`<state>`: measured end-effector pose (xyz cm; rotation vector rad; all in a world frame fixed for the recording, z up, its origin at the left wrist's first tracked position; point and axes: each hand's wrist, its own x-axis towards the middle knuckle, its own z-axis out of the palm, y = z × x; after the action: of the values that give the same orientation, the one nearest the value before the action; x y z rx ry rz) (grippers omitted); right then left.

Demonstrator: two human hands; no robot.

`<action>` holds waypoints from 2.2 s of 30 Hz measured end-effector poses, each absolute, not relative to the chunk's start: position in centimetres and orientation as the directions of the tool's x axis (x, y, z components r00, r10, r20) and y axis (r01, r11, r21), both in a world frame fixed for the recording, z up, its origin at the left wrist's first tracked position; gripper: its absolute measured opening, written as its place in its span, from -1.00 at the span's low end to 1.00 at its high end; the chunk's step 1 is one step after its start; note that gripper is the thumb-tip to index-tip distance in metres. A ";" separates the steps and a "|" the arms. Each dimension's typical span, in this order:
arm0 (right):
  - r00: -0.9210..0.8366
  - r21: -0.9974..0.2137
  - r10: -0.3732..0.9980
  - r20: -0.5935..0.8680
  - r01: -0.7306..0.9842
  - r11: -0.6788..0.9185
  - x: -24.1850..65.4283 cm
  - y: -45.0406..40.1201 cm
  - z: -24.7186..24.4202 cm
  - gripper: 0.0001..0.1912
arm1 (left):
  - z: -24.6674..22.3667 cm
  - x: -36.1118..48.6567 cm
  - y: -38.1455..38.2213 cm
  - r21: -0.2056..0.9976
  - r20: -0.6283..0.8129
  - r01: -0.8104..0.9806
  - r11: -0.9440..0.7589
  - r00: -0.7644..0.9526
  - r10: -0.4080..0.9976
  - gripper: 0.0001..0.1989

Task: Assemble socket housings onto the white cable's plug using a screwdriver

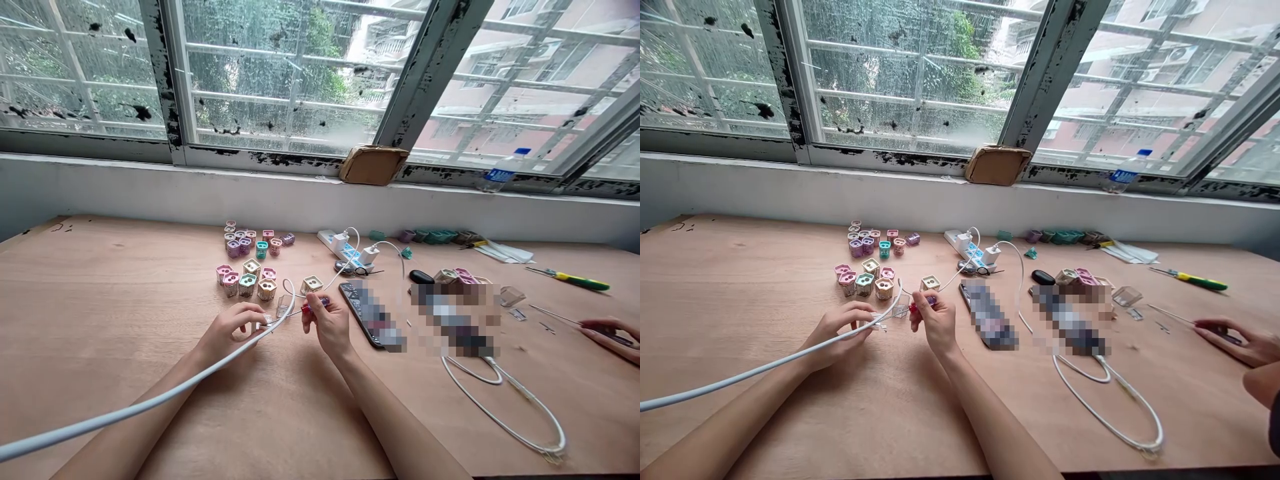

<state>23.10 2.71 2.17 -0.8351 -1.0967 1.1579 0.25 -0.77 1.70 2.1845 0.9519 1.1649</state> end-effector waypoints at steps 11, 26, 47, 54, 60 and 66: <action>0.073 -0.919 0.958 0.279 -0.268 0.288 23.3 2.6 2.7 -0.50 | 1.5 0.1 -0.8 0.646 0.518 0.399 -0.651 0.398 0.757 -0.83; 0.101 -0.925 0.928 0.360 -0.094 0.369 23.5 2.3 3.4 -0.50 | 1.9 0.0 -0.6 0.627 0.549 0.407 -0.664 0.374 0.748 -0.87; -0.098 -0.907 0.917 0.386 0.142 0.397 22.9 2.4 1.1 -0.58 | 1.8 -0.2 -0.6 0.642 0.566 0.425 -0.638 0.299 0.769 -0.88; -0.008 -0.957 0.957 0.290 -0.019 0.290 23.1 2.6 1.6 -0.53 | 1.4 -0.3 -0.2 0.633 0.662 0.355 -0.688 0.213 0.719 -0.87; 0.070 -0.970 0.983 0.172 -0.160 0.181 23.2 3.0 2.2 -0.47 | 1.2 -0.8 0.3 0.628 0.646 0.392 -0.672 0.218 0.731 -0.86; 0.070 -0.950 0.997 0.017 -0.310 0.037 23.4 3.4 2.2 -0.42 | 1.5 -0.5 0.0 0.644 0.590 0.405 -0.648 0.276 0.759 -0.89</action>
<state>23.43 3.40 2.22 -0.9857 -0.9405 1.2746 -0.54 -0.05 1.48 2.1846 1.0547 1.3240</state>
